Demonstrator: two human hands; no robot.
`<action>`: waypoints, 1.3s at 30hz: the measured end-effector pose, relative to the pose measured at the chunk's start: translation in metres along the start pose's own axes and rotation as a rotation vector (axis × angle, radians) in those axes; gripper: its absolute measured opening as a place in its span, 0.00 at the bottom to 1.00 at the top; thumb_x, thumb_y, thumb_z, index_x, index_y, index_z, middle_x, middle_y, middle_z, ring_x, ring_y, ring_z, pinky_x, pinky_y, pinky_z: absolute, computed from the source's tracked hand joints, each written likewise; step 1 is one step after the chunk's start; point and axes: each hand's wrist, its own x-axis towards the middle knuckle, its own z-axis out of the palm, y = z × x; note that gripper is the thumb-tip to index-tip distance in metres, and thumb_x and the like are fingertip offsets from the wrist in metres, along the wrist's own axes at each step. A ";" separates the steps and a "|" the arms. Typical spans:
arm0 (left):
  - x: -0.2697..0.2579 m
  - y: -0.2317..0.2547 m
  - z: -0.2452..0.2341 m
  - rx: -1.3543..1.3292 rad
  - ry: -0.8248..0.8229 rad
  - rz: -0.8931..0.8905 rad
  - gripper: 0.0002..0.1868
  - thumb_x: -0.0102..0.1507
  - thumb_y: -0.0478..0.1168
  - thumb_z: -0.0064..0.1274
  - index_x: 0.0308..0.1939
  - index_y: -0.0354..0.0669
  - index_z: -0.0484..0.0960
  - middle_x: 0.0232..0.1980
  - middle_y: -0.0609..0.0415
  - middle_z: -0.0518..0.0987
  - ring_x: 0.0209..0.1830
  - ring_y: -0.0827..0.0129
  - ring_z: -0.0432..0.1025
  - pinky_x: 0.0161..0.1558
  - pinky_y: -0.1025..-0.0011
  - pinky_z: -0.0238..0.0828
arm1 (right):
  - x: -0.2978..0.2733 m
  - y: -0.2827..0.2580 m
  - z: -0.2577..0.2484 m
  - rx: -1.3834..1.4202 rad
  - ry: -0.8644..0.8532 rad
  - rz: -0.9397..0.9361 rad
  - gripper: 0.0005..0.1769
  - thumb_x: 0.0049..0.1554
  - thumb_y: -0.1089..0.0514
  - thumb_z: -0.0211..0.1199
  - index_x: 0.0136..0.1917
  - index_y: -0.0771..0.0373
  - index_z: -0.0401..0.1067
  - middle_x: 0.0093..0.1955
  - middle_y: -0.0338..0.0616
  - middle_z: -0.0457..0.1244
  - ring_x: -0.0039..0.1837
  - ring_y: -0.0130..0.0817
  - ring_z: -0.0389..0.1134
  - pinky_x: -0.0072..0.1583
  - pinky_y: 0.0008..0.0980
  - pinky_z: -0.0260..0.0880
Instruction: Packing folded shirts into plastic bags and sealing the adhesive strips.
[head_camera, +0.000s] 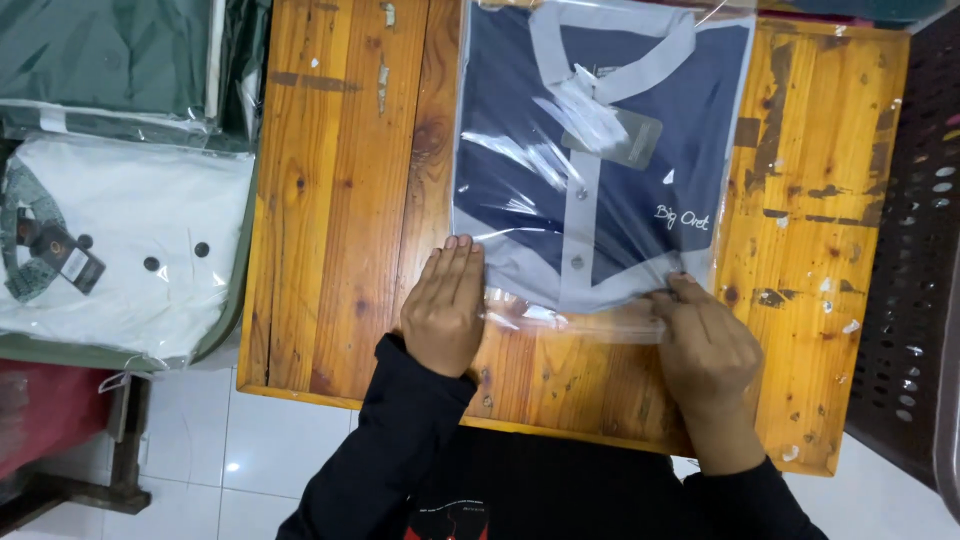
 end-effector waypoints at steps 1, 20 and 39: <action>0.002 0.001 0.000 0.004 0.000 -0.005 0.10 0.65 0.29 0.56 0.49 0.36 0.88 0.52 0.42 0.86 0.56 0.55 0.80 0.59 0.61 0.77 | -0.006 0.004 0.007 0.005 -0.001 -0.004 0.12 0.66 0.59 0.69 0.39 0.52 0.79 0.46 0.36 0.73 0.47 0.34 0.75 0.56 0.31 0.77; -0.004 0.006 -0.052 -0.287 -0.160 -0.526 0.09 0.63 0.38 0.55 0.43 0.36 0.84 0.50 0.50 0.78 0.53 0.56 0.70 0.56 0.60 0.68 | -0.013 0.002 -0.042 0.271 -0.132 0.521 0.09 0.65 0.62 0.71 0.52 0.73 0.81 0.51 0.55 0.68 0.49 0.42 0.69 0.49 0.35 0.69; -0.040 0.028 -0.054 -0.259 -0.295 -0.670 0.18 0.72 0.42 0.39 0.60 0.35 0.74 0.39 0.46 0.83 0.25 0.55 0.75 0.23 0.62 0.71 | 0.006 -0.025 -0.059 0.615 -0.193 0.839 0.26 0.63 0.67 0.60 0.73 0.74 0.61 0.73 0.59 0.62 0.64 0.40 0.68 0.64 0.32 0.70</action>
